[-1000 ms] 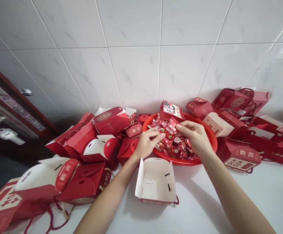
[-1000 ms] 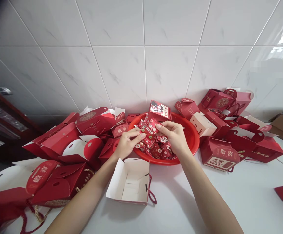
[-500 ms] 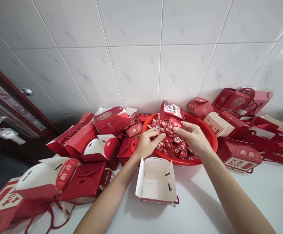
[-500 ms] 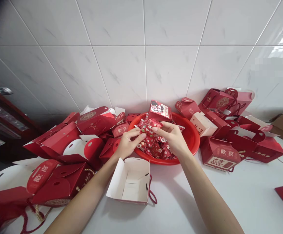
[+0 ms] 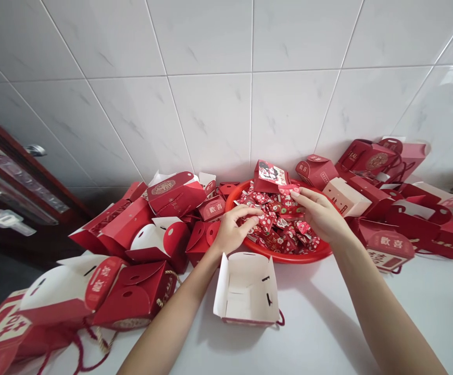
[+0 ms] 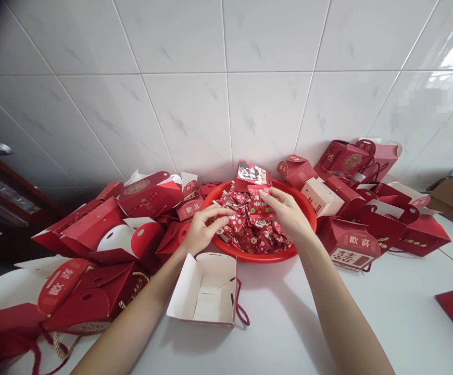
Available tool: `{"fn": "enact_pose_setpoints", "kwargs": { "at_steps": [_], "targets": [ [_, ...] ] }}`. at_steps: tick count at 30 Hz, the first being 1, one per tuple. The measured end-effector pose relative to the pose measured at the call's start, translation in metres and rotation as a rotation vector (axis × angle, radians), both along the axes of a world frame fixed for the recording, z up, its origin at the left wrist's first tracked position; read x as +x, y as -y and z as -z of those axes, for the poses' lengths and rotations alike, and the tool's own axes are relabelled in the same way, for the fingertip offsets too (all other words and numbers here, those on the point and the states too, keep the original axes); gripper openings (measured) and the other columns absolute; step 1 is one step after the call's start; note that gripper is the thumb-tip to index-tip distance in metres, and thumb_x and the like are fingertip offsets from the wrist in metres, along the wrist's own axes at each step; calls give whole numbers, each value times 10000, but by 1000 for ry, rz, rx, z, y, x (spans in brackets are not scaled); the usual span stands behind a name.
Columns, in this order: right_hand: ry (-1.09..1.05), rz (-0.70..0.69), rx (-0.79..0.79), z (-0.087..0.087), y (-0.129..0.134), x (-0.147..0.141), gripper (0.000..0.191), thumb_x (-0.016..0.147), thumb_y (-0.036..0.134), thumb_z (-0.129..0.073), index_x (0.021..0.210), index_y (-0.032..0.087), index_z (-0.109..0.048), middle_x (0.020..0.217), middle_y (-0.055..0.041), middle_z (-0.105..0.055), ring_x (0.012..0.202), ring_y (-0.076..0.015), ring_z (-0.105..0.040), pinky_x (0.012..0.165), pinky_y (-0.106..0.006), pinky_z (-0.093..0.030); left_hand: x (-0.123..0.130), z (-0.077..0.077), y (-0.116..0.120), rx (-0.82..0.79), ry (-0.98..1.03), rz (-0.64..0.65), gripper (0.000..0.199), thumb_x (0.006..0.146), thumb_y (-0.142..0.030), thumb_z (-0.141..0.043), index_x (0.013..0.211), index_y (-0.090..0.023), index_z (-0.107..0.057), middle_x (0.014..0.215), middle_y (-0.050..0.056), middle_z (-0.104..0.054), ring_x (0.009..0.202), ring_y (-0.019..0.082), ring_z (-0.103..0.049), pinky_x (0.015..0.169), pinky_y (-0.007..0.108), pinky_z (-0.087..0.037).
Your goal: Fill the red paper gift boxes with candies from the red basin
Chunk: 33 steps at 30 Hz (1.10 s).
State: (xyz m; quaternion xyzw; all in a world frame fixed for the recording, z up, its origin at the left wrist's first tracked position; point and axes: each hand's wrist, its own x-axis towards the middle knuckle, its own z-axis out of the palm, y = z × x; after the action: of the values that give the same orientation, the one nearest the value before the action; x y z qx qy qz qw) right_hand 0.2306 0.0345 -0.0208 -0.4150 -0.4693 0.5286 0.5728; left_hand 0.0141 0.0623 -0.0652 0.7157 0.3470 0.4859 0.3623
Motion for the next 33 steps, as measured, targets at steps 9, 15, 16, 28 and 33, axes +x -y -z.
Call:
{"fn": "enact_pose_setpoints", "kwargs": {
  "at_steps": [9,15,16,28,33],
  "targets": [
    [187,-190,7,-1,2,5,423,685,374,-884,1047,203,-746,1078,-82,-752,957,-239,-701,772,-354,-617,-1,2,-2,11,-9,-7,181,840,-266,-654,926,-198,-799,993,64,-762,953,221,-675,913,347,-490],
    [264,-124,24,-2,3,6,460,650,394,-901,1021,184,-726,985,-75,-765,904,-249,-711,802,-403,-608,0,2,-2,13,-16,-7,182,842,-266,-651,926,-198,-798,993,63,-762,950,221,-676,912,348,-488],
    [275,-117,20,-2,3,6,453,648,394,-903,1008,184,-726,955,-67,-764,880,-241,-712,791,-396,-608,0,2,-2,13,-14,-7,182,841,-266,-651,925,-199,-798,996,63,-763,949,221,-676,911,349,-488],
    [367,-196,44,-2,5,5,446,650,414,-888,964,191,-663,897,-52,-752,842,-229,-718,796,-403,-594,1,1,-1,3,-19,-9,184,839,-282,-653,916,-200,-799,982,62,-759,937,218,-677,876,339,-491],
    [402,-172,54,-1,4,4,440,627,413,-894,871,206,-592,756,-3,-707,724,-194,-693,684,-338,-557,1,1,-1,2,-7,-9,180,837,-288,-657,901,-202,-801,975,63,-761,925,219,-682,862,339,-502]
  ]
}}
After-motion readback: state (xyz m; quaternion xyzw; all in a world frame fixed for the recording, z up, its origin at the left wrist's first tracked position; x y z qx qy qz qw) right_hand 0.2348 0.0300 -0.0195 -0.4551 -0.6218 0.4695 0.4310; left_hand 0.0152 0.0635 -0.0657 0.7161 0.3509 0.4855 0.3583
